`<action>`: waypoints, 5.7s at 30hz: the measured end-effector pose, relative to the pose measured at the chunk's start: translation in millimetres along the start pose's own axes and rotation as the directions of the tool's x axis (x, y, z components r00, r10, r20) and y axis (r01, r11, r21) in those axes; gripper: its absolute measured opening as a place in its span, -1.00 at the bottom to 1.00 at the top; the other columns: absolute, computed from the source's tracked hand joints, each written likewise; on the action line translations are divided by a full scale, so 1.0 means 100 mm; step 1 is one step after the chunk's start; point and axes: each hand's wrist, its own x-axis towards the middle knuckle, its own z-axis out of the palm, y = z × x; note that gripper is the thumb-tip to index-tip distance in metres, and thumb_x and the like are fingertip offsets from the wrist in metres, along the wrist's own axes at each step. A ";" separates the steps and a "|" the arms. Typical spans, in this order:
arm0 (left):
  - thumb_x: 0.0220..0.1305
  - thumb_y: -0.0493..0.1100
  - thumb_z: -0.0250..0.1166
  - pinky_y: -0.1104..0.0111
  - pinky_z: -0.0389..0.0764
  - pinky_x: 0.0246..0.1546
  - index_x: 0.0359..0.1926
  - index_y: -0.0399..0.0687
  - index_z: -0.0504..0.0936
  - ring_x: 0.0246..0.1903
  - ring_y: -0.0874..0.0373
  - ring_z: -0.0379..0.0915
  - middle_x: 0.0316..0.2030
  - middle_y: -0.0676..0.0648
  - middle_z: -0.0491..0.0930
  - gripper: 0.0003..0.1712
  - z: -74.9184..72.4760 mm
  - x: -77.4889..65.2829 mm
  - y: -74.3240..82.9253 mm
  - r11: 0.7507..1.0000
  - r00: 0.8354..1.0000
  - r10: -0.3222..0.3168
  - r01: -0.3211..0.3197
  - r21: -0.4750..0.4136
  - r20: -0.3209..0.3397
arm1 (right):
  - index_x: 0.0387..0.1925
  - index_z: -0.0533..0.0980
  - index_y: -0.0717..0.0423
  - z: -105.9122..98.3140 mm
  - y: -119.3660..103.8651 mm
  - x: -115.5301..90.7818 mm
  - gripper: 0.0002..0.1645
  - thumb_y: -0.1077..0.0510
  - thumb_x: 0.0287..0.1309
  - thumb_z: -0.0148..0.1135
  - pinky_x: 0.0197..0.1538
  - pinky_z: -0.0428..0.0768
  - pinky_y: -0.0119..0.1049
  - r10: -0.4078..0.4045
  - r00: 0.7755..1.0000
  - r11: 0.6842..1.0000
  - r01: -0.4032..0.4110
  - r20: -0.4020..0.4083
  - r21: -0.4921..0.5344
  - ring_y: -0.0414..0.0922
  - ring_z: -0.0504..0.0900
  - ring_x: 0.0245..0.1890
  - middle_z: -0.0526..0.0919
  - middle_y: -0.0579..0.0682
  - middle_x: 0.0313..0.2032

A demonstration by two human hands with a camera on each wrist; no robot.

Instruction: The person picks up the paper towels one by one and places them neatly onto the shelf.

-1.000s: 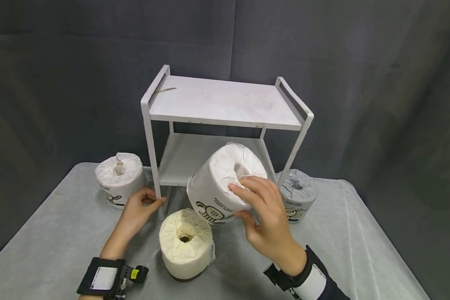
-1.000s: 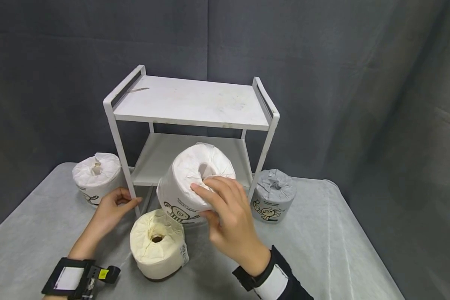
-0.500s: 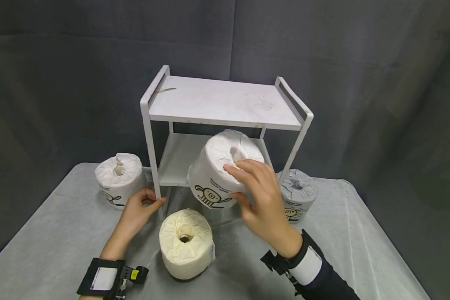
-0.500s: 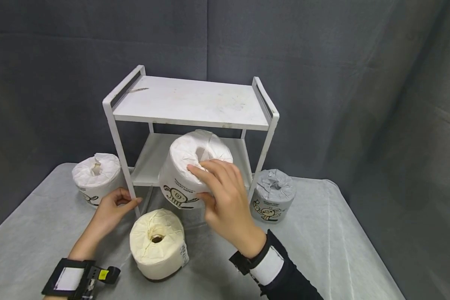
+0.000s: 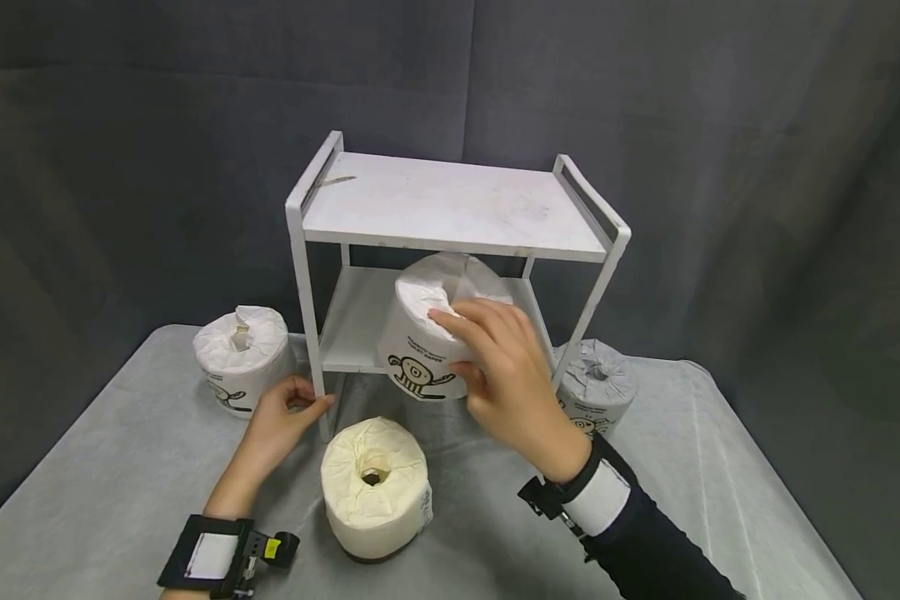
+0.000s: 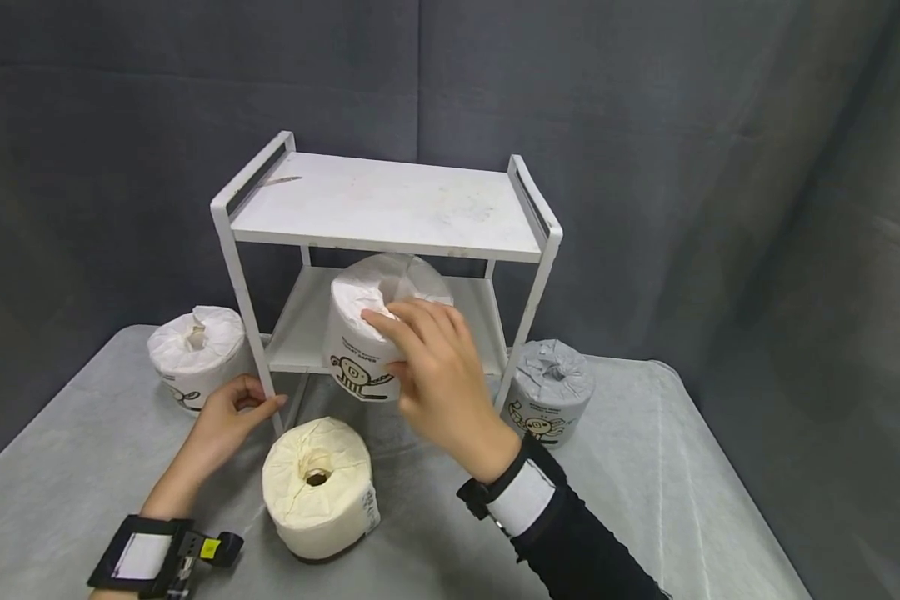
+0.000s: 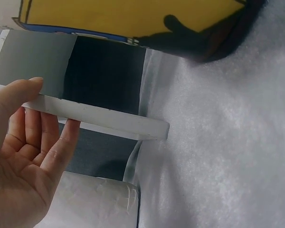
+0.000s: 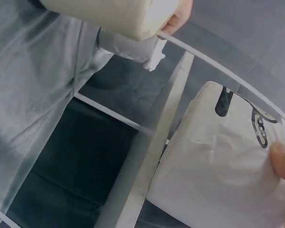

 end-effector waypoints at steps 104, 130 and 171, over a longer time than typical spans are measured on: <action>0.28 -0.30 0.35 0.37 0.54 -0.15 -0.33 -0.31 0.49 -0.26 0.08 0.53 -0.38 -0.08 0.54 -0.81 0.03 0.02 -0.01 0.999 1.000 0.030 -0.030 -0.012 0.004 | 0.30 0.31 0.06 0.63 0.10 1.01 -0.39 0.01 0.29 0.25 0.32 0.29 -0.08 0.339 0.797 0.913 -0.151 0.500 -0.378 -0.05 0.48 0.20 0.57 -0.03 0.13; 0.27 -0.26 0.38 0.40 0.51 -0.19 -0.33 -0.28 0.48 -0.28 0.16 0.50 -0.38 -0.07 0.52 -0.77 0.00 0.00 -0.03 1.000 1.000 0.015 -0.015 -0.003 0.012 | -0.01 0.64 0.11 0.82 -0.13 1.16 -0.63 -0.04 0.29 0.28 -0.20 0.62 -0.12 0.137 0.942 0.719 0.118 0.306 -0.685 0.02 0.64 -0.10 0.69 0.04 -0.16; 0.29 -0.28 0.35 0.32 0.53 -0.15 -0.34 -0.29 0.46 -0.24 0.07 0.51 -0.37 -0.13 0.53 -0.79 0.03 -0.01 -0.03 1.000 1.000 0.025 -0.025 -0.003 0.006 | 0.24 0.52 -0.08 0.60 0.15 1.05 -0.49 0.03 0.26 0.34 -0.10 0.59 -0.26 0.274 0.855 0.938 -0.137 0.439 -0.318 -0.10 0.62 0.02 0.62 -0.04 0.12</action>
